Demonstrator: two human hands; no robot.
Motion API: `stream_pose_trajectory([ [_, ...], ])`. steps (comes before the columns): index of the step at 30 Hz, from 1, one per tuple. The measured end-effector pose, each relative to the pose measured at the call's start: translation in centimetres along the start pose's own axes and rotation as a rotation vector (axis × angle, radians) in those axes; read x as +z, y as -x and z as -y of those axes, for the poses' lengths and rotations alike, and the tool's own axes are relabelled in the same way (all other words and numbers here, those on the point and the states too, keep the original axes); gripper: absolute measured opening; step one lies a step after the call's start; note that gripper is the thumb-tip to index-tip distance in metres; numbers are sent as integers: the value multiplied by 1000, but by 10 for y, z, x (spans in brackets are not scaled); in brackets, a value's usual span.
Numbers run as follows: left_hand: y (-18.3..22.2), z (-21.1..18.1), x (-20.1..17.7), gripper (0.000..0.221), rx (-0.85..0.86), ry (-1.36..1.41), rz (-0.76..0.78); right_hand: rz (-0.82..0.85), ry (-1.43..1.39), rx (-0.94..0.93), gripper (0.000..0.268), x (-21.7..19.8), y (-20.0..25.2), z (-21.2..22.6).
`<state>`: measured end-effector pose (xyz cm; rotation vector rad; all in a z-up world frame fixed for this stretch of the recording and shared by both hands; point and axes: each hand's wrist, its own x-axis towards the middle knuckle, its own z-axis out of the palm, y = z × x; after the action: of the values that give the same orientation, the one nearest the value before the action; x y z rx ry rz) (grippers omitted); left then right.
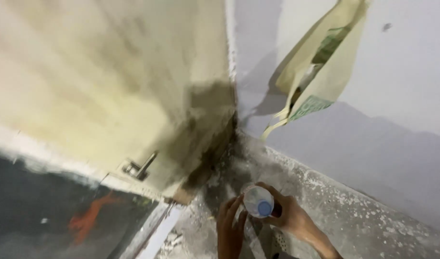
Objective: The person puts a plastic bottle, a cup, and a scraper into a cloth bag by hand, hangs the bag on a door handle, and picks up a plastic bag and a container from the floor.
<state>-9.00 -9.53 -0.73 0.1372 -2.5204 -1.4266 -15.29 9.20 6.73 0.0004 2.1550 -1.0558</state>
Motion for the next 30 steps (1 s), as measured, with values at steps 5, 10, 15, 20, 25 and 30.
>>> stream_pose_trajectory([
  [5,-54,-33,41,54,105,-21,76,-370,-54,-392,91,-61,-9,-18],
  [10,-111,-59,72,52,243,-108,69,-746,-16,-519,82,-97,-38,-43],
  [15,-176,-71,84,39,367,-132,85,-811,-237,-443,82,-129,-61,-51],
  [20,-261,-93,100,32,440,-109,124,-1050,-272,-542,71,-158,-87,-43],
  [25,-351,-105,128,34,533,-31,264,-1325,-252,-606,86,-190,-112,3],
  [30,-418,-104,163,23,660,-34,399,-1535,-41,-620,85,-232,-139,49],
])
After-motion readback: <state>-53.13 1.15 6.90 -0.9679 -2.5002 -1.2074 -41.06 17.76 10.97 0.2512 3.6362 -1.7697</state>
